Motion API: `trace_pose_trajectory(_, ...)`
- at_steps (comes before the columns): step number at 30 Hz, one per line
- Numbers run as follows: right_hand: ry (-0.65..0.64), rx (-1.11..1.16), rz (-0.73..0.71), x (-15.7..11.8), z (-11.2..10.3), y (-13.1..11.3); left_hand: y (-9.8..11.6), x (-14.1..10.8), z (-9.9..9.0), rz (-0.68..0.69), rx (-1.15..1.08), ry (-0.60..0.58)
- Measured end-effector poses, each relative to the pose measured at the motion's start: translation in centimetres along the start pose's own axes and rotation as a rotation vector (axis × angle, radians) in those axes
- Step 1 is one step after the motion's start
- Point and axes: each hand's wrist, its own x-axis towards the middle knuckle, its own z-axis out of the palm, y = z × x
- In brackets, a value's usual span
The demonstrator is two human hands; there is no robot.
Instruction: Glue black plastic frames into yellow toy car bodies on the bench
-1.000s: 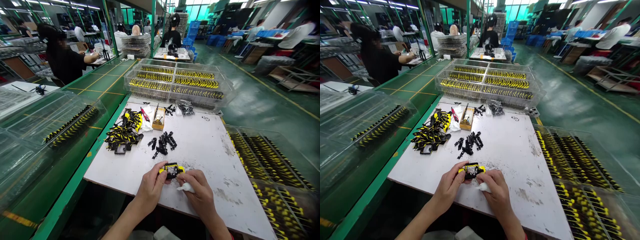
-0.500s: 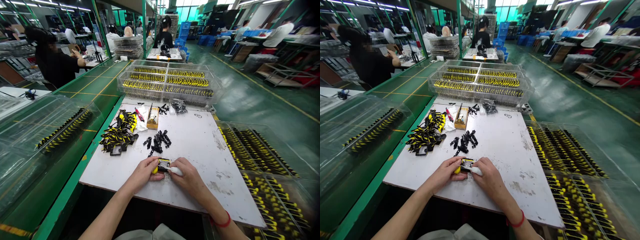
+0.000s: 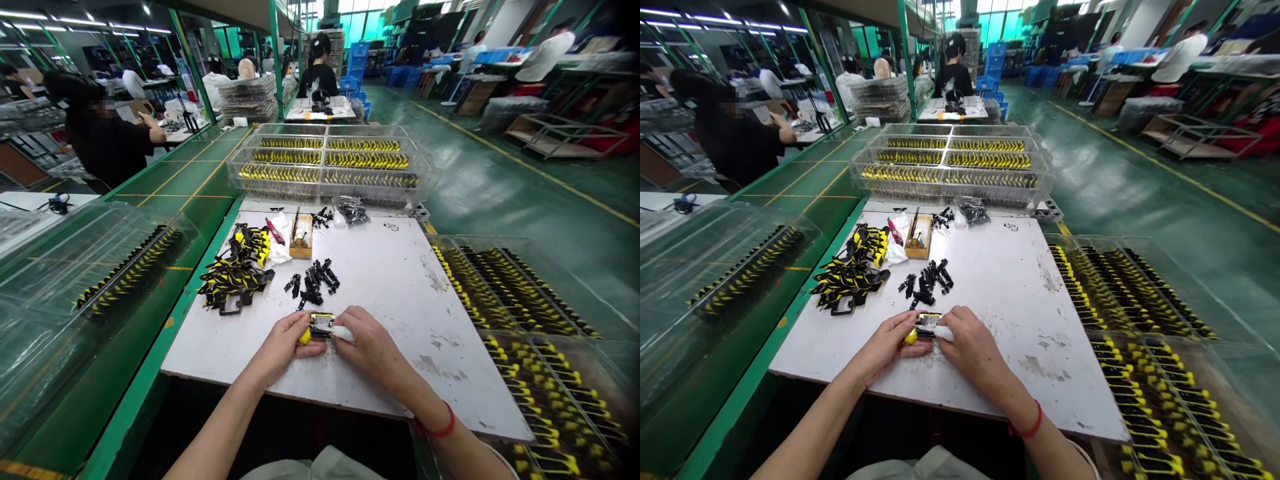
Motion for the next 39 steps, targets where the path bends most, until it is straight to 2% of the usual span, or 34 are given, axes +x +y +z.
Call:
trace_pose_trajectory(22,-0.074,-0.078,-0.032,1.0,-0.5,0.1,0.3,0.5,-0.3,-0.006,-0.003,-0.014)
trace_pose_trajectory(28,-0.021,0.07,-0.033,0.8,-0.4,0.5,0.1,0.8,-0.4,0.013,0.048,0.047)
trace_pose_trajectory(31,-0.01,0.237,0.09,0.7,-1.2,0.9,0.1,0.8,-0.7,0.032,0.055,0.055)
trace_pose_trajectory(35,0.019,0.417,0.448,0.1,-2.1,1.2,0.1,0.7,-0.9,0.043,0.054,0.041)
trace_pose_trajectory(39,-0.12,0.669,0.672,-0.6,-1.8,0.7,0.0,0.7,-0.6,0.019,0.059,0.045)
